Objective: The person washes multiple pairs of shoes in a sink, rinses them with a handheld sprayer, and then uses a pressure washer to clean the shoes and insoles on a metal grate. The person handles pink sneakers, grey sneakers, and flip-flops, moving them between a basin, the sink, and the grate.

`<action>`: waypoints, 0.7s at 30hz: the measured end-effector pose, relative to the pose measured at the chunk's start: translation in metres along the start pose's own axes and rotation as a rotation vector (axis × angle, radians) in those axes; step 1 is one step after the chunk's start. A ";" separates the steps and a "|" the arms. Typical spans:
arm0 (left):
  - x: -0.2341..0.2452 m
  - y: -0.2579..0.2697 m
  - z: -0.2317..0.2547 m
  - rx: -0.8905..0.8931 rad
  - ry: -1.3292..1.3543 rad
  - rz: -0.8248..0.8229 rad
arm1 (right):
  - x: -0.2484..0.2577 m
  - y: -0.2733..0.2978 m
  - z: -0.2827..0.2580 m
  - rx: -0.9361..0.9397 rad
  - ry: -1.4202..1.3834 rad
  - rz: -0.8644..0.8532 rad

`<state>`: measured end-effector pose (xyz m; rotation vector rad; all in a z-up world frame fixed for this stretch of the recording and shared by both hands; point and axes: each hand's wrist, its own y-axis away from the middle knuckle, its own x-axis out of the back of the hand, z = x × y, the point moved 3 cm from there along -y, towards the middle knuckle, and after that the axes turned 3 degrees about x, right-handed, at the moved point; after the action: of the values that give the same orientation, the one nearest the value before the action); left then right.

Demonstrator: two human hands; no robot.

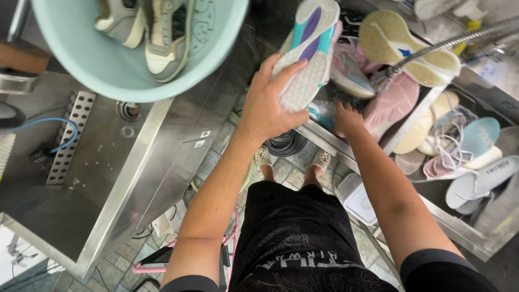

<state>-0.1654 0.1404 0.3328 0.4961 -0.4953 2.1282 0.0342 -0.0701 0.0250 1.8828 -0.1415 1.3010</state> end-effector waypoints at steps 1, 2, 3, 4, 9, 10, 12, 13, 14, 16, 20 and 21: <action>0.002 -0.001 -0.007 0.037 0.186 0.000 | -0.012 -0.013 0.006 -0.004 -0.019 -0.043; 0.005 0.000 -0.013 0.071 0.372 0.002 | -0.023 -0.025 0.011 -0.009 -0.037 -0.087; 0.010 0.003 -0.020 0.177 0.565 -0.022 | -0.033 -0.033 0.015 -0.015 -0.057 -0.129; 0.017 0.005 -0.026 0.280 0.759 -0.045 | -0.040 -0.038 0.019 -0.012 -0.071 -0.124; 0.081 0.007 -0.027 0.370 1.123 0.045 | -0.030 -0.032 0.024 -0.027 -0.214 -0.062; 0.098 0.008 -0.028 0.359 1.093 0.090 | -0.026 -0.019 0.022 -0.020 -0.290 -0.014; 0.130 -0.001 -0.035 0.266 0.967 0.183 | -0.006 -0.014 0.013 0.021 -0.442 0.112; 0.143 -0.004 -0.042 0.214 0.880 0.225 | 0.002 -0.008 0.010 0.060 -0.494 0.152; 0.155 -0.009 -0.052 0.162 0.792 0.265 | 0.009 -0.003 0.008 0.099 -0.546 0.192; 0.173 -0.026 -0.082 0.127 0.551 0.300 | 0.016 0.007 0.008 0.150 -0.637 0.246; 0.163 -0.067 -0.154 0.203 0.491 0.388 | 0.014 0.013 0.017 0.183 -0.992 0.254; 0.157 -0.072 -0.165 0.132 0.330 0.414 | 0.010 0.009 0.019 0.182 -1.137 0.241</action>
<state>-0.2188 0.3688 0.2872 0.1090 -0.2856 2.5899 0.0482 -0.0858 0.0356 2.6108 -0.8668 0.2259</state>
